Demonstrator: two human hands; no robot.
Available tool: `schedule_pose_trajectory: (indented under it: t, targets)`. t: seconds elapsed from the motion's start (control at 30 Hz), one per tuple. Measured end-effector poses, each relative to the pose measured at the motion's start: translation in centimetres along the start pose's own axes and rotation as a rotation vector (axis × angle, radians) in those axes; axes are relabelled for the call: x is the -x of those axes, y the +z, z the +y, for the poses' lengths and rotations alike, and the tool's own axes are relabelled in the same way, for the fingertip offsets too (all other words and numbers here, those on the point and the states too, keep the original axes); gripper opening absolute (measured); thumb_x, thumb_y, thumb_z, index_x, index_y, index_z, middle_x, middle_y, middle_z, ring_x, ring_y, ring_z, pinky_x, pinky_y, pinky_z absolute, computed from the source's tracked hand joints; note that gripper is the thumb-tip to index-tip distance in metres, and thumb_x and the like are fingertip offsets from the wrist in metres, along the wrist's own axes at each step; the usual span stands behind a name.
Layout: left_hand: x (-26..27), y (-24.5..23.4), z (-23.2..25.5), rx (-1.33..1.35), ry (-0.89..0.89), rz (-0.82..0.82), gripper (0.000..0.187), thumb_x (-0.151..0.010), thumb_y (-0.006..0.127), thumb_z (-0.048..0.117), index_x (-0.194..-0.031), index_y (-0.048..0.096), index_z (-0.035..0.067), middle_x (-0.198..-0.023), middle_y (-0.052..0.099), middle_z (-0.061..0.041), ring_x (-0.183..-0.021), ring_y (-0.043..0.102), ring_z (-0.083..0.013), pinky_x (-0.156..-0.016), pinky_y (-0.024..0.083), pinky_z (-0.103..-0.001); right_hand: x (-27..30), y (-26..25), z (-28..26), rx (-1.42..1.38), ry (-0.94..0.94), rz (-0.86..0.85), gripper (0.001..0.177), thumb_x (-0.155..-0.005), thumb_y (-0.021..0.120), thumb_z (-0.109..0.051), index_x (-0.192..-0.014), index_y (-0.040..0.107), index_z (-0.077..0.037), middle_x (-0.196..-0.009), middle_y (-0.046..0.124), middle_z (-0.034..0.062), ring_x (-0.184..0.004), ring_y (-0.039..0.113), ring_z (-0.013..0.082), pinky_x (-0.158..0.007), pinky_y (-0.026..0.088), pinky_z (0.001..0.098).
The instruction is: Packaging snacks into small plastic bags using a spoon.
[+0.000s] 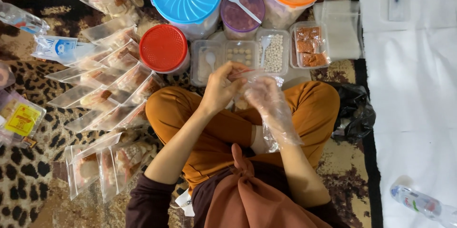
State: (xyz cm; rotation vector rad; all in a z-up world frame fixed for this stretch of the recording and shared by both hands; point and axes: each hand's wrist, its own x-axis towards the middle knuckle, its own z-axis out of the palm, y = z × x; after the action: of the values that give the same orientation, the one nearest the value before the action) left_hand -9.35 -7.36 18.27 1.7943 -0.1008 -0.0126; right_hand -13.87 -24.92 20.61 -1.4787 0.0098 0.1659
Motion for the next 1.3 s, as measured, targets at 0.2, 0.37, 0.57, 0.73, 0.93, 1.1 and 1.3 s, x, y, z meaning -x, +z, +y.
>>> schedule_pose_trajectory:
  t: [0.2, 0.37, 0.57, 0.73, 0.93, 1.1, 1.3]
  targets:
    - [0.4, 0.5, 0.7, 0.026, 0.115, 0.085, 0.026, -0.086, 0.082, 0.017, -0.111, 0.076, 0.022, -0.084, 0.069, -0.003, -0.081, 0.066, -0.0140, -0.080, 0.054, -0.028, -0.7, 1.2, 2.2, -0.031, 0.117, -0.039, 0.043, -0.082, 0.086, -0.013, -0.113, 0.058, -0.006, -0.094, 0.064, 0.0128, -0.081, 0.065, 0.0191, -0.073, 0.059, 0.0290]
    - [1.6, 0.6, -1.4, 0.288, -0.135, -0.084, 0.022, -0.096, 0.073, 0.028, -0.107, 0.071, 0.010, -0.086, 0.069, -0.008, -0.082, 0.064, -0.0140, -0.076, 0.056, -0.032, 0.6, 1.5, -3.0, 0.081, 0.050, 0.101, 0.037, -0.088, 0.075, -0.020, -0.120, 0.067, -0.003, -0.092, 0.068, 0.0178, -0.083, 0.066, 0.0251, -0.083, 0.063, 0.0404]
    - [2.7, 1.4, -2.5, 0.418, -0.157, -0.024, 0.029, -0.098, 0.072, 0.026, -0.119, 0.065, 0.007, -0.093, 0.069, -0.010, -0.087, 0.066, -0.0173, -0.083, 0.057, -0.039, 0.0, 0.7, -3.3, 0.153, 0.033, -0.102, 0.045, -0.094, 0.066, -0.030, -0.133, 0.063, -0.008, -0.087, 0.070, 0.0143, -0.084, 0.066, 0.0251, -0.083, 0.059, 0.0411]
    - [2.7, 1.6, -4.2, 0.236, -0.124, 0.044, 0.013, -0.093, 0.077, 0.021, -0.099, 0.074, 0.009, -0.079, 0.072, -0.009, -0.079, 0.068, -0.0138, -0.077, 0.058, -0.033, 0.1, -0.1, -2.3, 0.284, -0.076, -0.102, 0.047, -0.082, 0.071, -0.005, -0.128, 0.062, -0.008, -0.093, 0.071, 0.0141, -0.087, 0.070, 0.0216, -0.077, 0.060, 0.0403]
    - [2.1, 1.9, -5.0, 0.109, -0.094, 0.109, 0.011, -0.088, 0.082, 0.022, -0.091, 0.075, 0.014, -0.067, 0.068, -0.004, -0.067, 0.061, -0.0096, -0.065, 0.053, -0.029, -1.8, -0.5, 2.6, 0.274, -0.117, -0.052, 0.018, -0.101, 0.067, -0.025, -0.102, 0.071, -0.008, -0.084, 0.068, 0.0096, -0.078, 0.061, 0.0174, -0.072, 0.053, 0.0342]
    - [1.3, 1.8, -2.9, 0.172, -0.136, 0.188, 0.006, -0.086, 0.081, 0.015, -0.090, 0.077, 0.014, -0.065, 0.070, -0.002, -0.064, 0.060, -0.0079, -0.062, 0.053, -0.025, -2.9, 1.1, 2.7, 0.173, -0.018, 0.194, 0.009, -0.088, 0.080, -0.012, -0.093, 0.074, -0.008, -0.076, 0.062, 0.0030, -0.073, 0.058, 0.0100, -0.068, 0.052, 0.0269]
    - [0.5, 4.1, -2.9, 0.372, -0.211, 0.373, 0.020, -0.101, 0.064, 0.020, -0.088, 0.077, 0.011, -0.068, 0.064, -0.001, -0.070, 0.052, -0.0086, -0.063, 0.049, -0.024, -5.2, 1.1, 5.6, 0.184, 0.004, 0.249, 0.020, -0.082, 0.085, -0.017, -0.098, 0.074, -0.012, -0.083, 0.069, 0.0044, -0.081, 0.063, 0.0124, -0.077, 0.053, 0.0322]
